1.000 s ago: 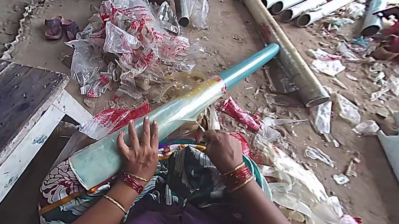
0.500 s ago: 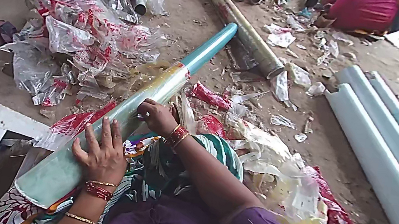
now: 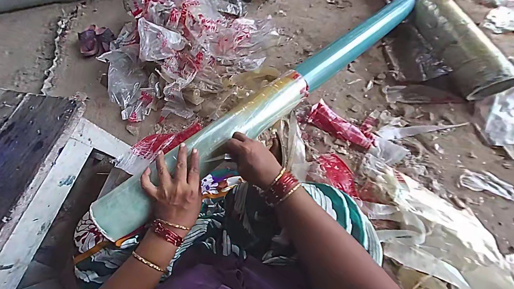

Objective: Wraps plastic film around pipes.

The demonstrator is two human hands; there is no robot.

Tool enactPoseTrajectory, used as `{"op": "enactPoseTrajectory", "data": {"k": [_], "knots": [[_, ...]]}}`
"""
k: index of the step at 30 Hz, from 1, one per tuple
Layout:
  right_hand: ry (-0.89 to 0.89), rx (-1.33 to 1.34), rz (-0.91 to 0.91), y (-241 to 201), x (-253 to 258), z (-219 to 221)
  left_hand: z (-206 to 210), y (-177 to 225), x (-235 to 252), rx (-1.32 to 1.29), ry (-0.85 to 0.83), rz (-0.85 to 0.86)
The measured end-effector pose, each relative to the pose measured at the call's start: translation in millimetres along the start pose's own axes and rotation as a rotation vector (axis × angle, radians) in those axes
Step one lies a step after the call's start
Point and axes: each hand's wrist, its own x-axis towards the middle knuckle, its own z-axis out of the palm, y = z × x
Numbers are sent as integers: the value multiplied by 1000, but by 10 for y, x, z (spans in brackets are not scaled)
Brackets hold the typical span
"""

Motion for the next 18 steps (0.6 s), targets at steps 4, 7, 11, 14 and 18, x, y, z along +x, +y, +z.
{"op": "enactPoseTrajectory", "data": {"k": [4, 7, 11, 14, 18], "knots": [[15, 15, -53, 64, -73, -2, 13, -71, -96, -152, 112, 54], [166, -25, -87, 11, -158, 30, 49, -159, -142, -301, 243, 83], [278, -24, -195, -185, -220, 169, 89, -127, -112, -371, 347, 95], [272, 37, -248, -313, -185, 351, 119, -117, -146, -451, 371, 163], [322, 129, -254, -333, -69, 469, -218, -361, -324, -458, 328, 101]]}}
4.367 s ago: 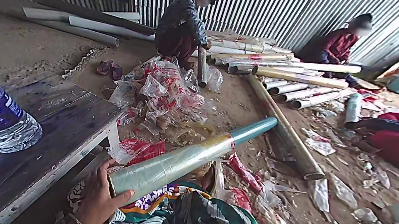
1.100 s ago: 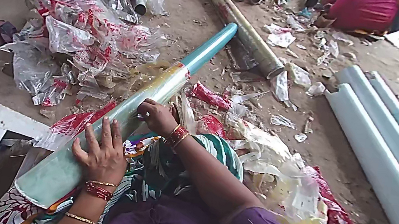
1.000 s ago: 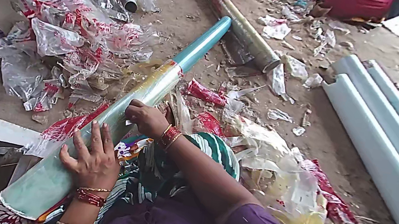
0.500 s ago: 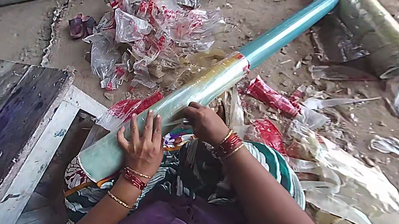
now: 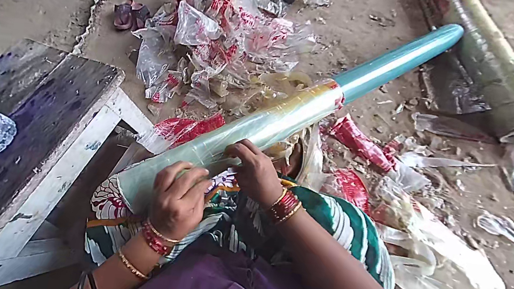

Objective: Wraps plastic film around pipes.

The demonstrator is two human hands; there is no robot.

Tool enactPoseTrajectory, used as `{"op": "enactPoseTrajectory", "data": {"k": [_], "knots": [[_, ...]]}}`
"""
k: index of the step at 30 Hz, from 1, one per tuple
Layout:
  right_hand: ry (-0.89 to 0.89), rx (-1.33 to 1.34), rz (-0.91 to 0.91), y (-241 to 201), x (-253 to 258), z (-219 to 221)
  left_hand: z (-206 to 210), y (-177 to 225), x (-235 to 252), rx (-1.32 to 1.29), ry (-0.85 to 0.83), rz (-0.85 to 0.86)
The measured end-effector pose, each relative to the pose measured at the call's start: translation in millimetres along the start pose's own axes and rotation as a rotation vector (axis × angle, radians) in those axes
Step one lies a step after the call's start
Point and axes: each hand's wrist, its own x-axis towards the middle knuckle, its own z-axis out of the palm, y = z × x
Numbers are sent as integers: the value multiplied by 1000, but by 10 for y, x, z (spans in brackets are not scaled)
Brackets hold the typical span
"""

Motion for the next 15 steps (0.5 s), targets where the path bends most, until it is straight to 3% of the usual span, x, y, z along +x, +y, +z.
{"op": "enactPoseTrajectory", "data": {"k": [5, 9, 15], "knots": [[-31, 35, 7, -28, 92, 57, -559, -470, -158, 49, 14, -256], [-126, 21, 5, -35, 71, -4, -439, -611, -215, -271, -74, -523], [-202, 7, -30, -41, -31, -117, -446, -578, -112, -333, -72, -623]]}}
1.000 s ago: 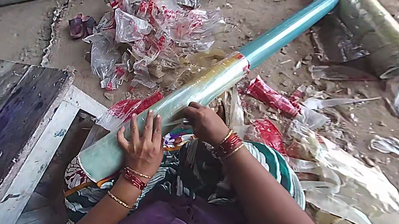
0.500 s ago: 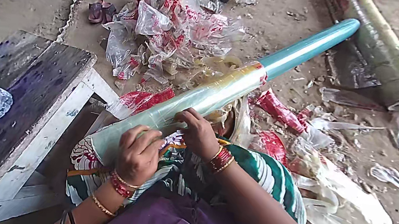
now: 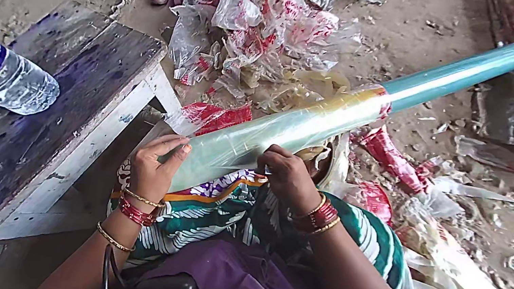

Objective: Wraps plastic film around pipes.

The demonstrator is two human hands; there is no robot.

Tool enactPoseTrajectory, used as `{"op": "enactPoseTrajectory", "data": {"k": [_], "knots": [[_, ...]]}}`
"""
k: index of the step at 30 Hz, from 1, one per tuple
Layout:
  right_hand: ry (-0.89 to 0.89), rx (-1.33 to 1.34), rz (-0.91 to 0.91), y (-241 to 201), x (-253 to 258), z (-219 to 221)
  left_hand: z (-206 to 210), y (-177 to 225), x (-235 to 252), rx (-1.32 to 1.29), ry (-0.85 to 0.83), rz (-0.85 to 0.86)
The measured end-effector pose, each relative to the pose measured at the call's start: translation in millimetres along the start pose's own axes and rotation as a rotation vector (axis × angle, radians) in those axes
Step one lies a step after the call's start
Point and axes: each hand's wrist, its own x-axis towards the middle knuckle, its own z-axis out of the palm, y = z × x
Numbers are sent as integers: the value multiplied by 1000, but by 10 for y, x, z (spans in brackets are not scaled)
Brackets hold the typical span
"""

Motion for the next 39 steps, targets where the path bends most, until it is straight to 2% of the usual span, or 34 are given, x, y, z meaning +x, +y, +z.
{"op": "enactPoseTrajectory", "data": {"k": [4, 8, 11, 15, 19, 27, 31, 35, 37, 39], "knots": [[-15, -146, 43, -96, 6, -42, -7, 10, 35, -28, -12, -41], [89, -391, 27, -378, 53, 54, -42, 3, 91, -64, -26, -89], [83, -314, -73, -590, 201, 276, -12, -60, 62, -100, -2, -46], [58, -169, 18, -726, 328, 548, -12, -86, 21, -169, -16, -25], [6, -113, 37, -683, 359, 519, -28, -43, 16, -153, -34, -38], [-87, -89, -129, -567, 189, 442, 0, -17, 31, -218, -29, -136], [-63, -165, -106, -639, 108, 438, 8, -31, -22, -226, -25, -78], [2, -330, -149, -799, 130, 410, -9, -197, -54, -489, -15, -1], [28, -318, -191, -845, 164, 468, 17, -300, -28, -677, 11, 2], [17, -278, -206, -928, 218, 567, 40, -324, 8, -721, 78, 1]]}}
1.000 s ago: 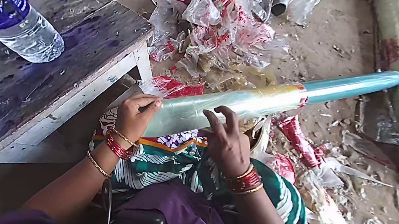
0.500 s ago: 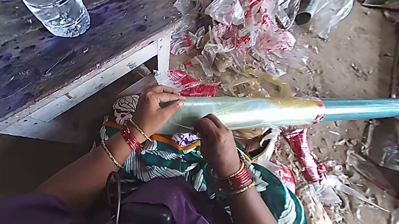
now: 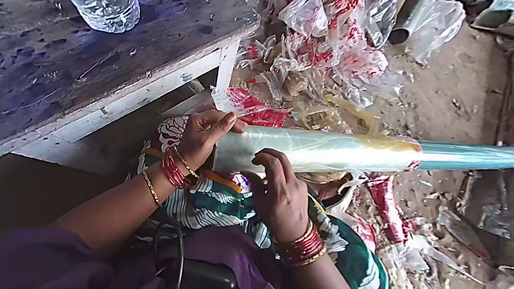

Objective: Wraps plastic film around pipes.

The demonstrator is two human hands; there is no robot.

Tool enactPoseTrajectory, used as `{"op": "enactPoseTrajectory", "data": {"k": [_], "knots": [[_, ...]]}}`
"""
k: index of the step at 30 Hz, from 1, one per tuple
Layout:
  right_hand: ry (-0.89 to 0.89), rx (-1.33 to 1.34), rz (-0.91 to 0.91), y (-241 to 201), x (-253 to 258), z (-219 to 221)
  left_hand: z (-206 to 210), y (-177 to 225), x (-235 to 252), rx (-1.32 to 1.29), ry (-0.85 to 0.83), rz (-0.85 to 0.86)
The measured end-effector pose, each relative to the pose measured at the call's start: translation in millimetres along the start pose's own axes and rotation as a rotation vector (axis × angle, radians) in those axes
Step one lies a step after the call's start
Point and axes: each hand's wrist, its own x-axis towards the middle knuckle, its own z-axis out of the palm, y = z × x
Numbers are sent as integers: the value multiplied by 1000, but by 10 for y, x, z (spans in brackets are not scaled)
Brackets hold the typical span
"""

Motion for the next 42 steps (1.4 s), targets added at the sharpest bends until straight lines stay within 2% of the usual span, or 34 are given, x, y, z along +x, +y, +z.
{"op": "enactPoseTrajectory", "data": {"k": [4, 6, 10, 14, 17, 20, 26, 32, 39, 42], "knots": [[-39, 94, 95, -159, 97, 162, 42, -90, 133, 73, 31, 244], [-55, 117, 128, -140, 154, 172, 45, -127, 191, 20, 4, 290], [-80, -6, 184, -240, 162, 174, 73, -195, 240, -134, 7, 281], [-64, -35, 100, -234, 88, 194, 102, -201, 236, -211, 46, 238], [-16, -7, 16, -154, 36, 220, 105, -185, 239, -226, 52, 195], [-9, -1, 7, -119, 33, 208, 116, -163, 251, -216, 55, 149], [-59, -45, 61, -195, 121, 210, 108, -193, 258, -221, 59, 186], [-58, -47, -9, -206, 35, 178, 154, -171, 226, -268, 112, 185], [-160, -94, 99, -334, 76, 42, 160, -156, 231, -225, 109, 131], [-70, -37, 104, -408, 145, 79, 158, -159, 243, -233, 121, 121]]}}
